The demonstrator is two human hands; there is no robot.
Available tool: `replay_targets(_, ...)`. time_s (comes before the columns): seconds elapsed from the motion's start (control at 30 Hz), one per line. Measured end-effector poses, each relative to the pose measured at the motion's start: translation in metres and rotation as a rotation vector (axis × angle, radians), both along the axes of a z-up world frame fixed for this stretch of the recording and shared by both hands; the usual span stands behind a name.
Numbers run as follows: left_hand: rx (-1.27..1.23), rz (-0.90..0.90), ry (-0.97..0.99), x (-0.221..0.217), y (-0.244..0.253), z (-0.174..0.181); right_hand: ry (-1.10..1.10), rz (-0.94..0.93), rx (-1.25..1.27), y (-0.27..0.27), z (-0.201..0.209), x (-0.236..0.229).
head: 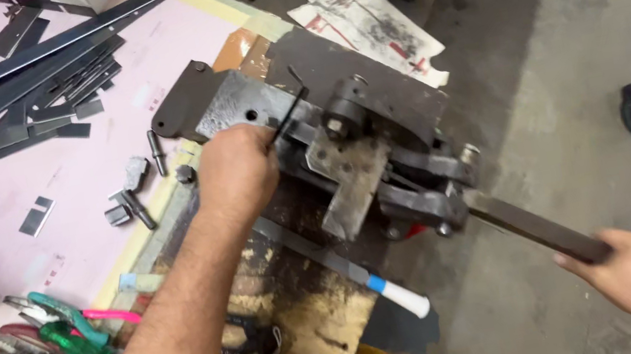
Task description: The person bends flat metal strips into a specific curved shape using a manual bending machine and a wooden template. They repeatedly place the metal strip into the machine, operate the lever to bend it, and then check the resulting curve against the template to ensure accuracy.
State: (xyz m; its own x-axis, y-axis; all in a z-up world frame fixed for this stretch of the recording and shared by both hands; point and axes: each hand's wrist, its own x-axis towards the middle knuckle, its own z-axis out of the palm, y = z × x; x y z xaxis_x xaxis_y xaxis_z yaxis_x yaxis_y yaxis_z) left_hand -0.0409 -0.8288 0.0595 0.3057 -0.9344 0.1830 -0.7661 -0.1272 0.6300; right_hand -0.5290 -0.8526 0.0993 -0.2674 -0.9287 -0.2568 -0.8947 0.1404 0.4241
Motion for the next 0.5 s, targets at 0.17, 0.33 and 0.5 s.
replay_targets(0.17,0.047,-0.109,-0.102,0.011,-0.021,-0.017,-0.131,0.139,-0.155,-0.005,-0.030,-0.075)
replay_targets(0.33,0.164,-0.217,-0.149,0.024,-0.026,-0.027,-0.132,0.135,-0.214,0.004,-0.064,-0.159)
replay_targets(0.5,0.213,-0.147,-0.146,0.010,-0.026,-0.023,-0.272,0.247,-0.252,0.009,-0.076,-0.191)
